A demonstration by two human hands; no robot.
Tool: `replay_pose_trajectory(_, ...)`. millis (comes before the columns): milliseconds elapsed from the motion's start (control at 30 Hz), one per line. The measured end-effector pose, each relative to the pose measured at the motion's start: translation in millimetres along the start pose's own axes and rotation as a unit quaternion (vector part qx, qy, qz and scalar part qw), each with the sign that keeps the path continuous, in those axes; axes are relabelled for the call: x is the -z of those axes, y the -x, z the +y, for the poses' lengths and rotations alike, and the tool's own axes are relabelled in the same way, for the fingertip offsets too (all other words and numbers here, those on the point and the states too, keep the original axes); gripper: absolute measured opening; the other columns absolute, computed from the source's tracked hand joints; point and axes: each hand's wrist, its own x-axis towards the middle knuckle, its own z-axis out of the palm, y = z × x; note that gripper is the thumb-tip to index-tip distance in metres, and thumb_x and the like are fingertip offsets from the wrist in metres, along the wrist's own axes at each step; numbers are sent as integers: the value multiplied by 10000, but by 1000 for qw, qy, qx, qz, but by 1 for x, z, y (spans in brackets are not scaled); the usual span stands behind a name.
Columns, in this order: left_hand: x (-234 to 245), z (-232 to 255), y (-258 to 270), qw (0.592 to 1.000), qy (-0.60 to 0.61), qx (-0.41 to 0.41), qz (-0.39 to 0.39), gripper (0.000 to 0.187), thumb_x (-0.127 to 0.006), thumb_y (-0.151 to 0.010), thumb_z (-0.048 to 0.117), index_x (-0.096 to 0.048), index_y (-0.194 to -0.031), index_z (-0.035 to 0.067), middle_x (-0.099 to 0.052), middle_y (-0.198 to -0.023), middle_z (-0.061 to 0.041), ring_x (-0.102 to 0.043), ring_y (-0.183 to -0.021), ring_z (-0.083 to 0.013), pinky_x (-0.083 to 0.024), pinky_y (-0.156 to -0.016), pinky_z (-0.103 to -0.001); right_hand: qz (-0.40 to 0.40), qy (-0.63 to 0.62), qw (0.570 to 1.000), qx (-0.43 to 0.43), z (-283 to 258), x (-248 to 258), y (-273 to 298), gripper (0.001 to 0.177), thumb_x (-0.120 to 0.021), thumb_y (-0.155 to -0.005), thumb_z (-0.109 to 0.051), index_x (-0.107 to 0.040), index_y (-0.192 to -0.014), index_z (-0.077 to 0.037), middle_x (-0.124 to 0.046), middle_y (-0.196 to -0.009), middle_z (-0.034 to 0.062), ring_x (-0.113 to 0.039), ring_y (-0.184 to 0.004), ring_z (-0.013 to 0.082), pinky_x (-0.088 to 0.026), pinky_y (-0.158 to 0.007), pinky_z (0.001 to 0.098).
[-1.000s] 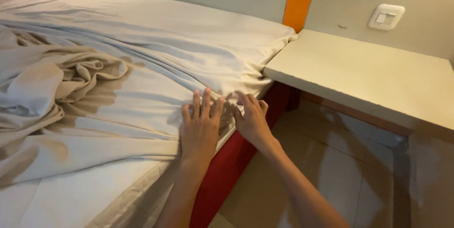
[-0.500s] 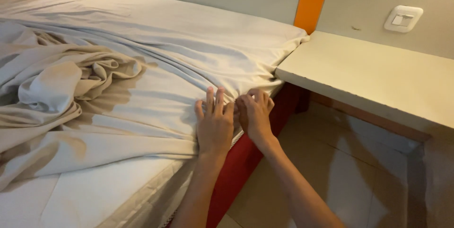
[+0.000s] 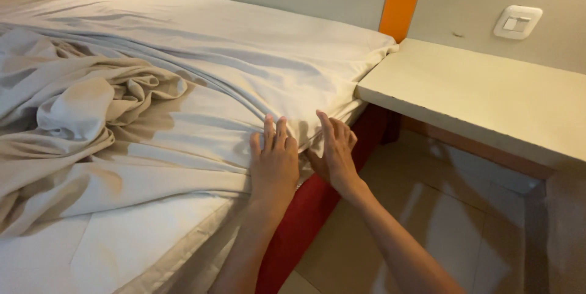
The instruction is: The person makes a bed in a hotel room. They pull a light blanket across the mattress, spread it over the bed, and tuck and smooth its edges along the sides and corners, working around the bed to straighten the fabric.
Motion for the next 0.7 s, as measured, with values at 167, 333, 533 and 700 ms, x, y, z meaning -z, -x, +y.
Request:
replay_pose_trajectory(167,17,-11,13,999,29,-27,1,326,-557,-934,190,-671,-1193,29,-468,-1557,-123,-282,-1525,-341,-242,-1162,-594,48,66,994,66,-6,-4,4,355,-794,-750,-108,-738,-1100,-134,-554,-1219,116,-472,-1227,325,-291,-1044,472)
replay_pose_trajectory(333,39,-14,17,987,109,-75,-88,199,-547,-920,159,-680,-1020,51,-462,-1549,-164,-273,-1521,-345,-237,-1154,-580,5,26,996,81,-7,-2,24,296,-737,-787,-30,-747,-1069,-118,-601,-1109,37,-508,-1213,252,-315,-1050,430)
replay_pose_trajectory(533,25,-10,20,984,90,-82,-131,189,-546,-895,118,-673,-1018,52,-450,-1550,-178,-250,-1537,-337,-208,-1183,-557,-26,11,997,67,-3,0,38,325,-730,-746,-41,-757,-1058,-129,-622,-1124,13,-522,-1218,224,-314,-1038,414)
replay_pose_trajectory(700,11,-3,17,993,54,-78,-64,222,-564,-897,138,-666,-1055,22,-439,-1566,-173,-242,-1534,-334,-212,-1177,-565,-52,87,991,83,2,-12,45,349,-744,-772,-76,-718,-1115,-136,-607,-1182,29,-496,-1253,243,-296,-1052,447)
